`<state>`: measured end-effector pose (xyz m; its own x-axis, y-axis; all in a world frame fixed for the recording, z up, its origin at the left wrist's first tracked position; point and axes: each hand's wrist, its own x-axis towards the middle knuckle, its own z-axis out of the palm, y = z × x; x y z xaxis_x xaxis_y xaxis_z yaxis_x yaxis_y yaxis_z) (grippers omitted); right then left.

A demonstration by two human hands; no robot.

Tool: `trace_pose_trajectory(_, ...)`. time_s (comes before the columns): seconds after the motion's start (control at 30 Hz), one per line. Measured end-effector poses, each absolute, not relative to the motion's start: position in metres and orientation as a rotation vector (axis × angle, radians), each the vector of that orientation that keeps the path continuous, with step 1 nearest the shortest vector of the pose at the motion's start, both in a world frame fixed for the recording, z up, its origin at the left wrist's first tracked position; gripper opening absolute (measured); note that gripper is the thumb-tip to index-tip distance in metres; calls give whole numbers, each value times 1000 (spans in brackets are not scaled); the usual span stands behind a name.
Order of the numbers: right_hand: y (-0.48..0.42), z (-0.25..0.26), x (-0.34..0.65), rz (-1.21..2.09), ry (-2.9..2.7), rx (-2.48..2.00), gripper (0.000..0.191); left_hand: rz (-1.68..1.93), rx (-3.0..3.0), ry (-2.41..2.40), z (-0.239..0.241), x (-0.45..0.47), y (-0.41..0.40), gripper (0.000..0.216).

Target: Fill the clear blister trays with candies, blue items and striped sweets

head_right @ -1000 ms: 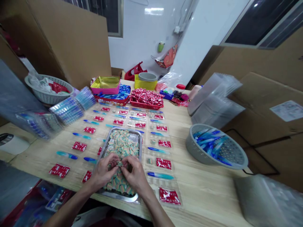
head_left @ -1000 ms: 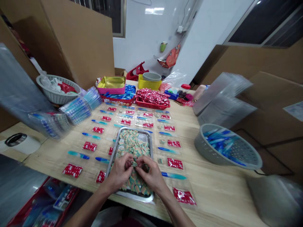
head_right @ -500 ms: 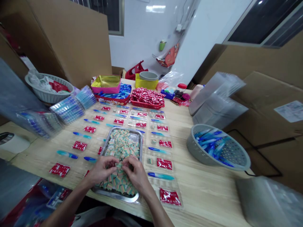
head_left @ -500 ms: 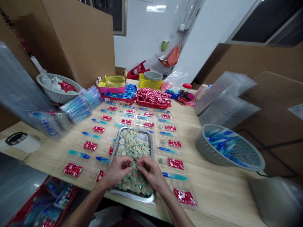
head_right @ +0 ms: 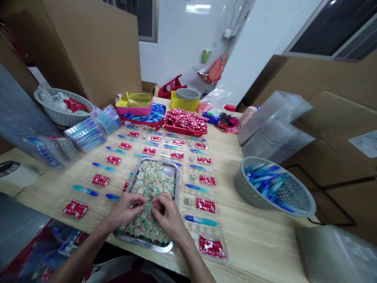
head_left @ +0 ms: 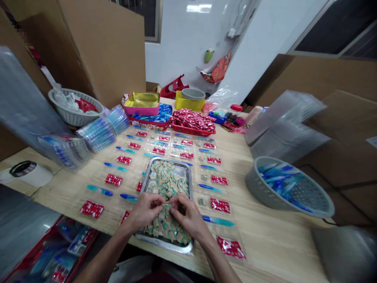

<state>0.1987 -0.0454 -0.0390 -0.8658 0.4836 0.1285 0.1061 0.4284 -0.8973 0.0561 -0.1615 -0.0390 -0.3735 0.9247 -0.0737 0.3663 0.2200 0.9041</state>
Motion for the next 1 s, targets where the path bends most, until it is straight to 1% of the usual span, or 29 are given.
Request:
trace_pose_trajectory(0.1,-43,-38,200,1369,-2358,-490,15,1081,1265,1962,-35,52,-162,19)
trace_pose_trajectory(0.2,-40,-38,201,1407,-2326,-558,11,1110,1251,2063,-35,45,-164,17)
trace_pose_trajectory(0.33,-37,-39,200,1525,-2217,-646,3,1246,1078,1832,-37,45,-165,10)
trace_pose_trajectory(0.4,-39,-40,199,1509,-2199,-668,2,1292,1058,1723,-37,51,-165,9)
trace_pose_trajectory(0.47,-43,-41,197,1475,-2190,-666,3,1315,1121,1720,-36,60,-163,9)
trace_pose_trajectory(0.57,-48,-43,197,1434,-2207,-597,7,1313,1198,1819,-37,69,-161,11)
trace_pose_trajectory(0.67,-49,-42,200,1391,-2272,-505,13,1274,1151,1877,-38,71,-161,15)
trace_pose_trajectory(0.77,-47,-40,206,1275,-2342,-486,20,1245,1171,1881,-39,68,-163,20)
trace_pose_trajectory(0.87,-45,-41,209,1147,-2447,-450,27,1232,1212,1888,-39,65,-167,20)
trace_pose_trajectory(1.0,-42,-45,207,1102,-2495,-474,22,1231,1229,1885,-38,64,-171,20)
